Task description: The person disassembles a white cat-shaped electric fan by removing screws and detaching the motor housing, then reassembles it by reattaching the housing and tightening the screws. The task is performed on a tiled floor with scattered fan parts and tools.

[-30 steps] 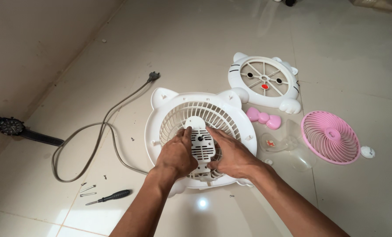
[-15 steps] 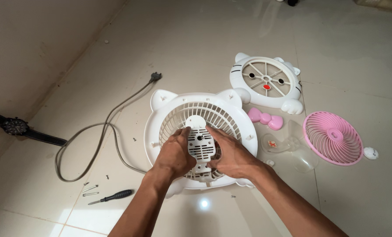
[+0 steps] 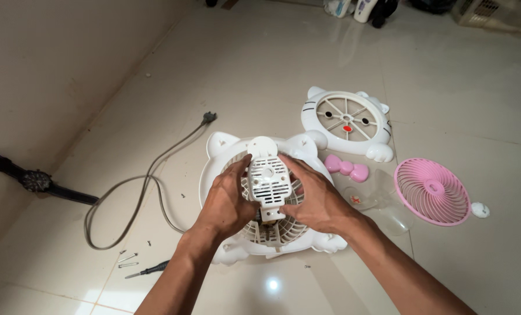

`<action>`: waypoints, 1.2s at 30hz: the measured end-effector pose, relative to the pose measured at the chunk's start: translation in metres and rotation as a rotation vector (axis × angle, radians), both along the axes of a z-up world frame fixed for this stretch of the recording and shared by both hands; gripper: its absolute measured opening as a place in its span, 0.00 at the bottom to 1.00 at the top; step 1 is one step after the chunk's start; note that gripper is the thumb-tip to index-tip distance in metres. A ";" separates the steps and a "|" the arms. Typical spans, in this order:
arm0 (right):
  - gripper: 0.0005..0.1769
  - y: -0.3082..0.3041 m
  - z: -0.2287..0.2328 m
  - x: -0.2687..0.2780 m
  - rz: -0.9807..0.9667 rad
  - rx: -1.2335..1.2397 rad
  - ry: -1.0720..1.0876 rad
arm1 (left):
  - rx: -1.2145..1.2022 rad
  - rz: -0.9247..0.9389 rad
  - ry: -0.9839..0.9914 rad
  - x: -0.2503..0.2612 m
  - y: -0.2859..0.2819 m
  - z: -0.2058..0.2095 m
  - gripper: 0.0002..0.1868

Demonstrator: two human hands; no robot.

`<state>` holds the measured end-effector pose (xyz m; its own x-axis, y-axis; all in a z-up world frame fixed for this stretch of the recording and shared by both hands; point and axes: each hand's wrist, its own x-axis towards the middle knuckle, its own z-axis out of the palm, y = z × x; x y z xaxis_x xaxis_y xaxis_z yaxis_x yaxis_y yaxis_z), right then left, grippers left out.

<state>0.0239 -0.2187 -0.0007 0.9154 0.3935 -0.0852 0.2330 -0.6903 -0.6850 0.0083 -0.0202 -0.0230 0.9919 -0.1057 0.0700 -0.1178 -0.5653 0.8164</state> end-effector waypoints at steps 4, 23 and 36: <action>0.59 0.000 0.039 -0.007 -0.056 -0.053 0.021 | -0.063 0.014 0.032 -0.007 -0.003 0.035 0.45; 0.54 -0.048 0.183 -0.054 -0.097 0.023 -0.288 | -0.221 -0.097 -0.260 -0.032 -0.050 0.170 0.40; 0.52 -0.129 0.199 -0.075 -0.247 0.087 -0.378 | -0.375 -0.219 -0.292 -0.024 -0.133 0.183 0.38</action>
<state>-0.0511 -0.3478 0.1978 0.9431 0.1508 0.2964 0.3136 -0.7000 -0.6415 -0.0160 -0.1534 0.1599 0.8829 -0.2233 0.4131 -0.4535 -0.1772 0.8735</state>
